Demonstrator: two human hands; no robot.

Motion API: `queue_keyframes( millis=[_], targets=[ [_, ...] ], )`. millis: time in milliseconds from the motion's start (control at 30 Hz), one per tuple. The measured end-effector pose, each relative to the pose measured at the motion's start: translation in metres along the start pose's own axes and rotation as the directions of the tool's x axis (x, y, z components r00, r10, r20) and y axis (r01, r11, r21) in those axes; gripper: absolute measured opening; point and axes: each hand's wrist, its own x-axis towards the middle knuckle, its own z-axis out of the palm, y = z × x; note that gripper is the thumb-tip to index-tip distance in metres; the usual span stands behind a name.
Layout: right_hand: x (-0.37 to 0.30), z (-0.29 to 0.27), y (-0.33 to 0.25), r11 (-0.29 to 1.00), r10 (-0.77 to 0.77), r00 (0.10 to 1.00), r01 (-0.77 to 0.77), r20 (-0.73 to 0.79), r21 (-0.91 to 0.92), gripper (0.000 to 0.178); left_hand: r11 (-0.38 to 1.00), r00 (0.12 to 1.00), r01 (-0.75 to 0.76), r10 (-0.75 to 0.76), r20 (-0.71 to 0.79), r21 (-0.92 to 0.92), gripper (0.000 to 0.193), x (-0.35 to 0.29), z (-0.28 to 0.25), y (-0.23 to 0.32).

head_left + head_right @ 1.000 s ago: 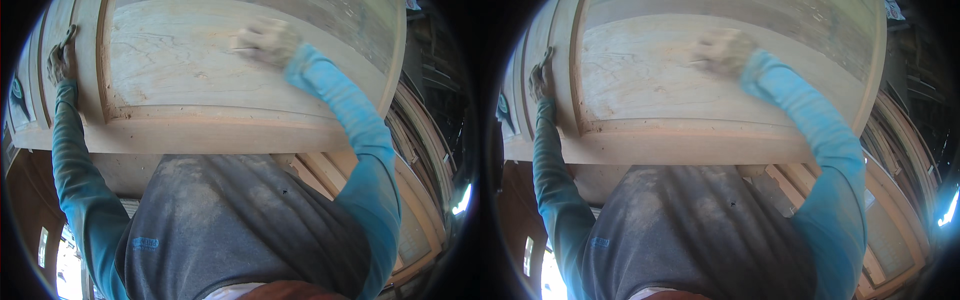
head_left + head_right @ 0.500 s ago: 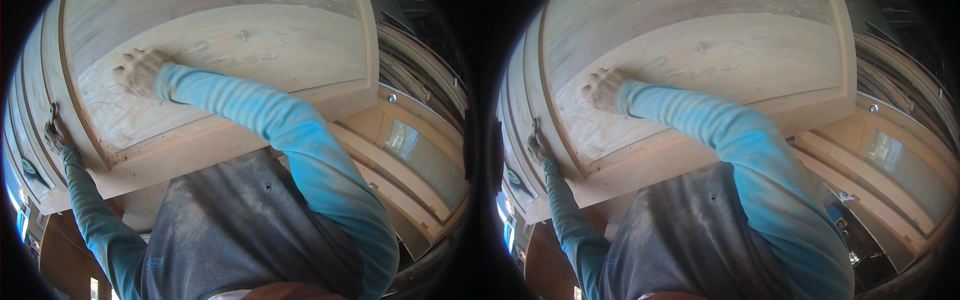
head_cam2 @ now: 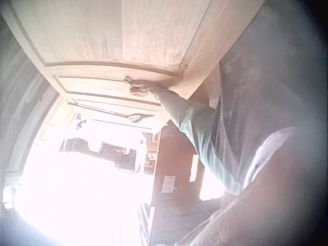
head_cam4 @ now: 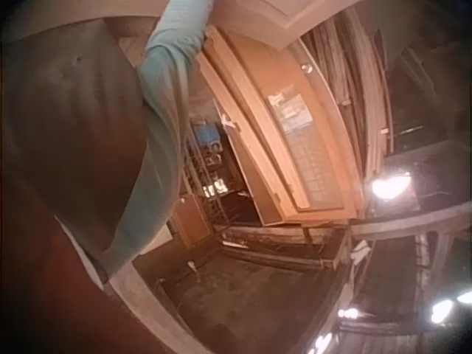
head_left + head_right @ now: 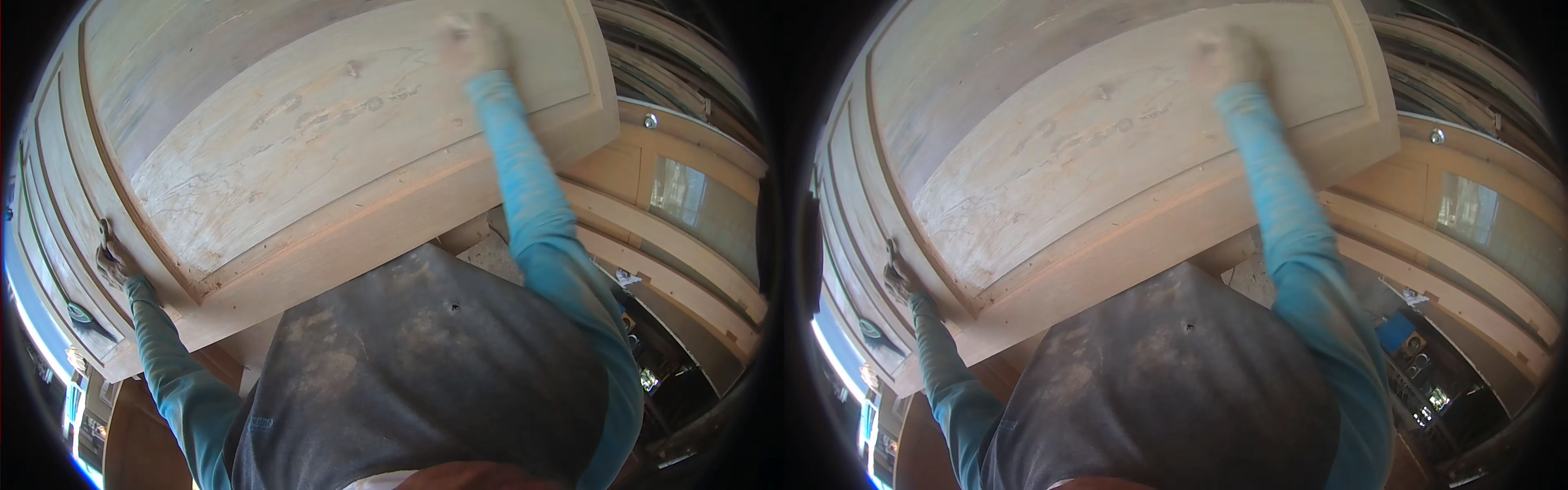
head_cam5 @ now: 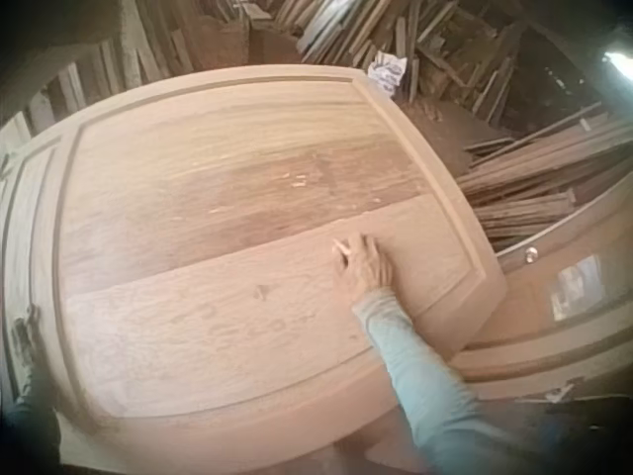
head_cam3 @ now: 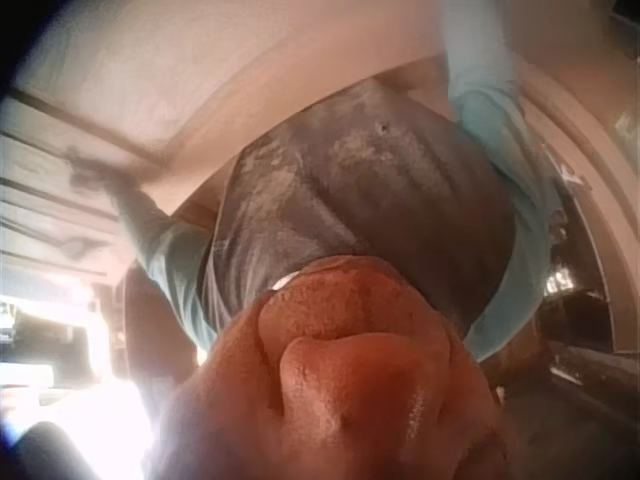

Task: The person sands the surface of a wooden door using a sanding block, applies putty or wood filler with a scraper tool to imperfections, and sweeps wood dust off the surface with a broom.

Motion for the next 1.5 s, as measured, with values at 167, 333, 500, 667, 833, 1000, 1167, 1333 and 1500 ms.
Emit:
queue_keyframes(
  millis=[167,333,500,667,833,1000,1167,1333,1500],
  targets=[
    [-0.098,-0.004,-0.132,0.932,-0.312,0.925,0.253,0.218,0.261,0.013,0.999,1.000,0.008,-0.008,-0.004,-0.044,0.066,-0.001,0.012,-0.010],
    [-0.052,-0.079,0.128,0.878,0.410,0.912,-0.400,-0.018,-0.263,0.033,0.999,0.998,-0.050,0.050,-0.025,-0.021,0.070,-0.001,0.002,-0.006],
    [-0.045,-0.075,0.160,0.793,0.570,0.820,-0.564,-0.046,-0.229,0.039,0.993,0.991,-0.121,0.121,-0.061,0.006,0.071,0.006,0.020,-0.019],
    [-0.126,-0.028,-0.115,0.974,-0.037,0.990,0.005,0.137,0.226,0.021,1.000,1.000,0.013,-0.012,-0.008,0.026,0.072,0.001,0.002,0.004],
    [-0.127,-0.043,-0.117,0.989,-0.082,0.990,0.066,0.118,0.132,0.017,0.997,0.999,0.054,-0.054,0.000,0.050,0.076,-0.003,0.006,-0.014],
    [-0.066,-0.069,0.055,0.762,0.620,0.785,-0.599,0.011,-0.246,0.040,0.996,0.997,0.079,-0.080,0.022,0.029,0.072,-0.001,0.005,0.008],
    [-0.090,-0.002,-0.126,0.986,0.159,0.983,-0.162,0.088,0.036,0.027,0.992,0.992,0.113,-0.115,0.048,0.054,0.066,-0.010,-0.010,0.027],
    [-0.164,0.052,-0.374,0.828,-0.515,0.848,0.455,0.126,0.328,0.023,0.998,0.999,0.025,-0.023,0.029,-0.058,0.059,-0.006,-0.011,0.033],
    [-0.114,0.036,-0.263,0.943,-0.151,0.961,0.070,0.230,0.326,0.019,0.999,1.000,0.008,-0.007,0.017,-0.040,0.053,-0.014,-0.024,0.025]
  ],
)
